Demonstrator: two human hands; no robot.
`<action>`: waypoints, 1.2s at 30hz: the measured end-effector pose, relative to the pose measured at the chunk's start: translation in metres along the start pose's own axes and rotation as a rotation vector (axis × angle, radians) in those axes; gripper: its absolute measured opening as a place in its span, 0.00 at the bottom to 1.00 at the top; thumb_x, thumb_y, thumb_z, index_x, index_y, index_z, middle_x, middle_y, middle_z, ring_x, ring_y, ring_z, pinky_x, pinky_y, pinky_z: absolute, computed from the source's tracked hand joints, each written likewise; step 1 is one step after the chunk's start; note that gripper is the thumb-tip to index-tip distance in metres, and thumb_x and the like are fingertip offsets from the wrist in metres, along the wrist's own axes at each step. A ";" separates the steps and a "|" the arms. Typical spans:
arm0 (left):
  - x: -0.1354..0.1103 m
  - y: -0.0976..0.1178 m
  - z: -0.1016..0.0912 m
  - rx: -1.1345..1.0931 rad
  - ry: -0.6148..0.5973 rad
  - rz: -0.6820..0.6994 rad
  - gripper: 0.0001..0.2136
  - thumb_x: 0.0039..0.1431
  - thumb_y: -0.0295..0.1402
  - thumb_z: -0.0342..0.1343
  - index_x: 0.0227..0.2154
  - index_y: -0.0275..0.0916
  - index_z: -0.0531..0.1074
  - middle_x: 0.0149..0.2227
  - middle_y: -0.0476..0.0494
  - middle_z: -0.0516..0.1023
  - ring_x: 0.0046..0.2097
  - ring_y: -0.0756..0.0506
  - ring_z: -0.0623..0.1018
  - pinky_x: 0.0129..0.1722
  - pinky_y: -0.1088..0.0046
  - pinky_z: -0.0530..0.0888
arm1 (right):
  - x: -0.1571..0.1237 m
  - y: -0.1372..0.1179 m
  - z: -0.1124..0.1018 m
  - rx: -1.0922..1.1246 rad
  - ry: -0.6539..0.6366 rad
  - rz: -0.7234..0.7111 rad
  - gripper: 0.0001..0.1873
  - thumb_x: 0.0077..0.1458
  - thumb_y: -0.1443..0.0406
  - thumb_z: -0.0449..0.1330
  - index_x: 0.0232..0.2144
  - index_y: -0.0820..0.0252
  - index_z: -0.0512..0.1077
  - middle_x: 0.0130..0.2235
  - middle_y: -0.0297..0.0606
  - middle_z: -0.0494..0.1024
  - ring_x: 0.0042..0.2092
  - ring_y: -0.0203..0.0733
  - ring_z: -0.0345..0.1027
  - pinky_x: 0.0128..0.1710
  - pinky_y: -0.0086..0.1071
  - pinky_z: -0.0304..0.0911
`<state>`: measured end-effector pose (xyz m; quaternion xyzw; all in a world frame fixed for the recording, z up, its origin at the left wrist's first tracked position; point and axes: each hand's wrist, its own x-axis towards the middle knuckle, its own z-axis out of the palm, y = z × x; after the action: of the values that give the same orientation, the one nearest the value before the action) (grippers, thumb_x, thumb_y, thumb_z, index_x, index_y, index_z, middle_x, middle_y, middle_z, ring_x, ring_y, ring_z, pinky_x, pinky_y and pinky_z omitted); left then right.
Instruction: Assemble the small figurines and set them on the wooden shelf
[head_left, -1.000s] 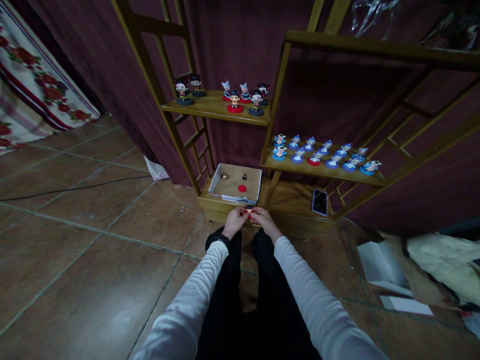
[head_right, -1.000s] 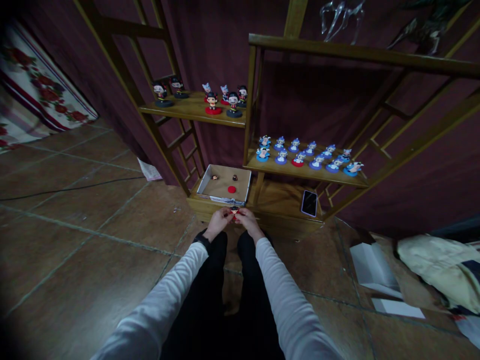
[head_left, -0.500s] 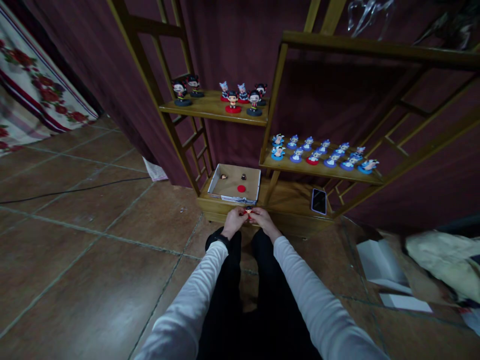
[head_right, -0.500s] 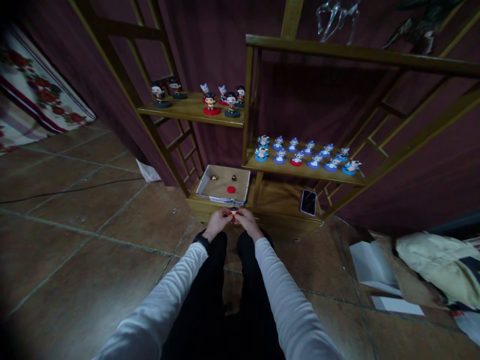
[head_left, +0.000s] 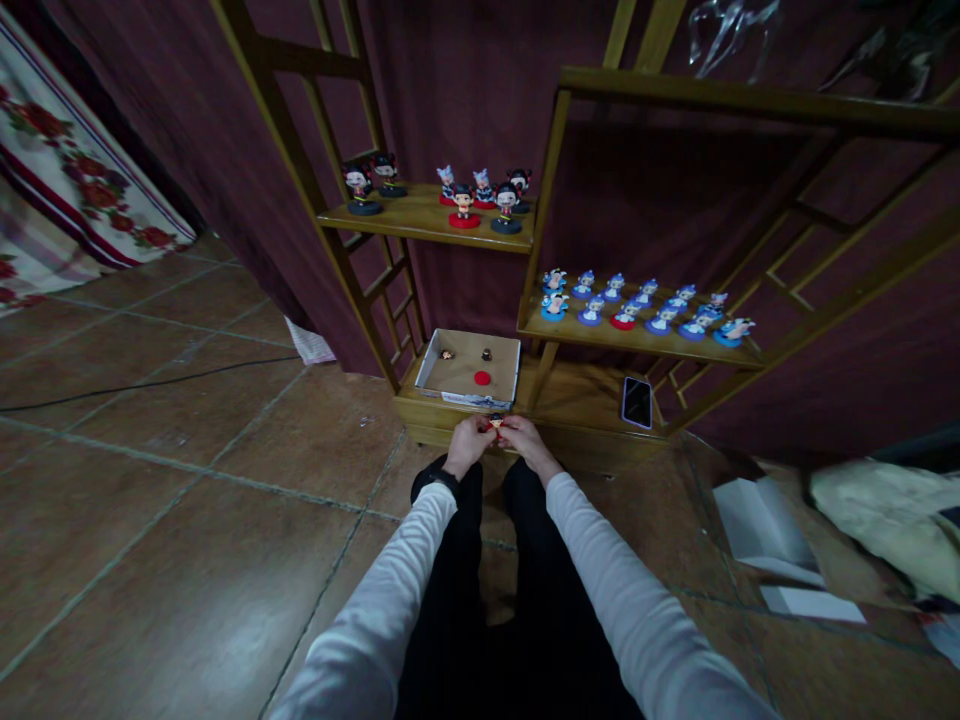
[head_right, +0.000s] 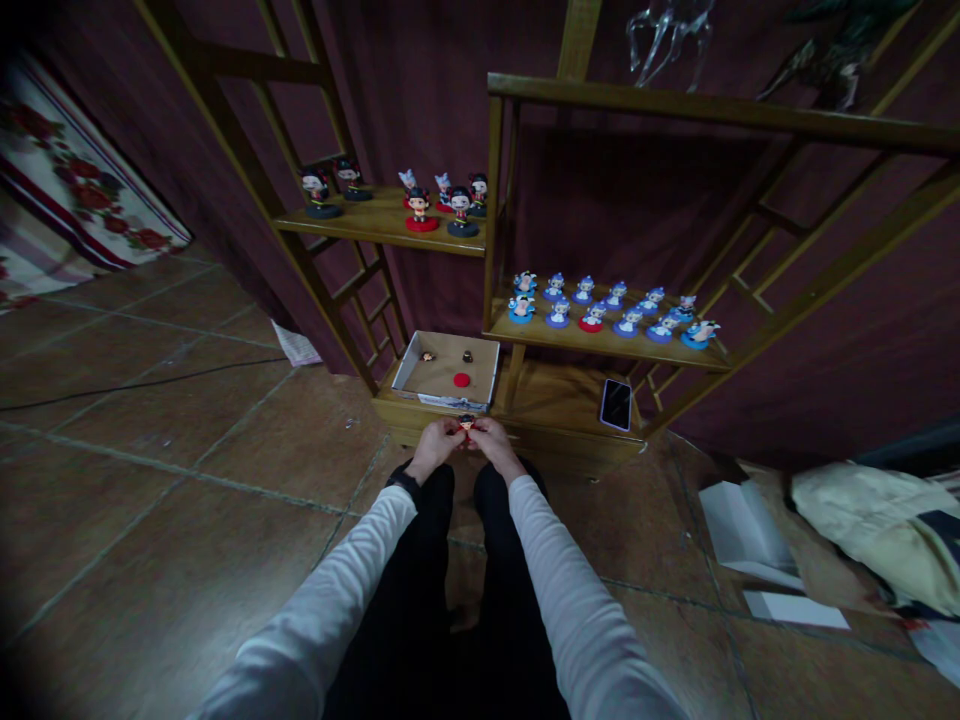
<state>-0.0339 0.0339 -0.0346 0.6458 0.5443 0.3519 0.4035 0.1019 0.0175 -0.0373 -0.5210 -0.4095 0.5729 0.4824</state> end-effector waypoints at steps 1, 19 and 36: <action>0.000 0.000 0.000 -0.006 0.000 -0.004 0.05 0.44 0.32 0.57 0.25 0.35 0.72 0.21 0.48 0.75 0.24 0.50 0.73 0.25 0.78 0.66 | 0.000 0.000 0.000 0.002 0.005 0.001 0.09 0.39 0.64 0.63 0.27 0.61 0.72 0.26 0.31 0.75 0.24 0.31 0.67 0.26 0.27 0.64; -0.001 0.003 -0.001 -0.053 -0.036 0.021 0.07 0.46 0.33 0.56 0.27 0.35 0.73 0.23 0.47 0.76 0.24 0.50 0.74 0.25 0.78 0.68 | -0.004 -0.007 -0.001 0.038 -0.017 -0.003 0.11 0.39 0.62 0.63 0.29 0.60 0.73 0.29 0.33 0.77 0.27 0.33 0.69 0.28 0.27 0.65; -0.003 0.010 -0.003 -0.162 -0.034 -0.026 0.06 0.47 0.32 0.56 0.28 0.35 0.73 0.22 0.48 0.75 0.23 0.51 0.73 0.25 0.77 0.69 | -0.008 -0.013 -0.003 0.088 -0.049 0.002 0.17 0.39 0.56 0.64 0.31 0.60 0.72 0.31 0.35 0.76 0.30 0.34 0.69 0.30 0.28 0.66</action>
<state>-0.0329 0.0310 -0.0242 0.6096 0.5155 0.3787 0.4682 0.1061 0.0117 -0.0232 -0.4857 -0.3949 0.6034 0.4940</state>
